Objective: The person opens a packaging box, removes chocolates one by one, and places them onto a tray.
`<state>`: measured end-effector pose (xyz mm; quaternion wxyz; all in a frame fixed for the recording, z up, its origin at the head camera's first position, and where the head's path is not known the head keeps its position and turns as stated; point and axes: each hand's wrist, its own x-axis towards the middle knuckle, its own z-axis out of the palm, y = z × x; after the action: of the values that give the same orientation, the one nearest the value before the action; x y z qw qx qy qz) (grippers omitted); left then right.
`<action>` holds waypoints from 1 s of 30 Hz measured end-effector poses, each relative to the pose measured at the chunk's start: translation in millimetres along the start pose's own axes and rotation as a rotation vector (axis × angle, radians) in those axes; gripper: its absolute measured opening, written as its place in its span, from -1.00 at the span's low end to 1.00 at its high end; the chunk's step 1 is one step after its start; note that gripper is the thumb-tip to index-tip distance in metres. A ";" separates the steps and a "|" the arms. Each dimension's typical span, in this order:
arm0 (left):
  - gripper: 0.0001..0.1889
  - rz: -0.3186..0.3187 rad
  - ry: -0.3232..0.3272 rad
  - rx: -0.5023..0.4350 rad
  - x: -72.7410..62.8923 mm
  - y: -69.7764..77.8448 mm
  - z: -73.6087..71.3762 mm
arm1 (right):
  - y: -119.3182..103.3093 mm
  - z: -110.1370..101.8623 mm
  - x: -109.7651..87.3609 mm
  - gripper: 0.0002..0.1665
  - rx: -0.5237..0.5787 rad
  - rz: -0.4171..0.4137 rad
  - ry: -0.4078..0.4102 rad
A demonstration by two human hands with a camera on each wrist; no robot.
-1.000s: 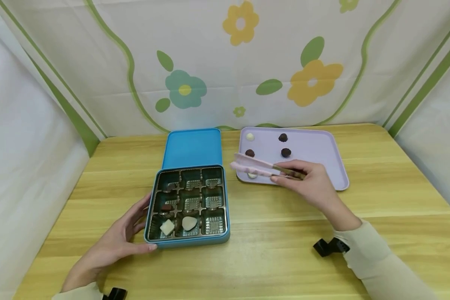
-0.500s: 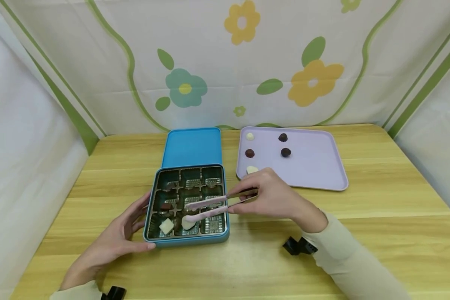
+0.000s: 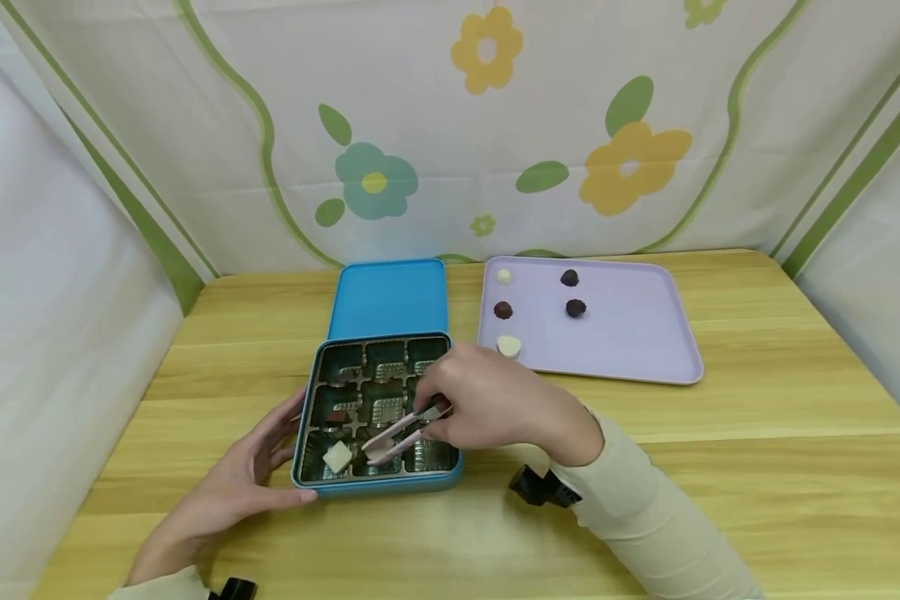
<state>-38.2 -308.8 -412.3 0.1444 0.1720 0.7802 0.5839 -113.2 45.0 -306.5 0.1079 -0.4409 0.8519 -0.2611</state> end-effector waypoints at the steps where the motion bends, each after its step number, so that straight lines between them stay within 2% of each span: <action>1: 0.19 -0.001 0.004 0.000 -0.4 0.2 0.0 | 1.3 0.0 -0.7 -0.87 0.008 -0.008 0.007; 4: 0.19 -0.002 0.011 0.009 -0.9 1.3 -0.4 | 6.8 0.2 -3.6 -0.91 0.033 -0.037 0.042; 8: 0.19 -0.004 0.006 0.009 -0.5 2.2 0.0 | 8.3 0.0 -6.8 -0.89 0.035 -0.029 0.067; 14: 0.20 0.006 0.010 -0.005 0.2 0.5 2.5 | -4.2 4.9 -1.7 -0.85 -0.042 0.015 -0.017; 17: 0.20 0.000 0.009 -0.008 0.3 -0.8 3.9 | -3.2 6.9 -0.9 -0.86 -0.043 0.012 -0.015; 23: 0.19 -0.017 0.008 -0.014 -0.6 -1.5 4.2 | 17.6 6.8 -9.9 -0.87 0.103 -0.009 0.090; 30: 0.18 0.005 0.003 -0.014 0.1 -1.4 2.2 | 38.4 6.4 -16.6 -0.82 0.268 -0.030 0.181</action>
<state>-37.5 -307.2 -414.2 0.1428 0.1720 0.7758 0.5901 -127.5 74.4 -333.3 0.0846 -0.4101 0.8090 -0.4126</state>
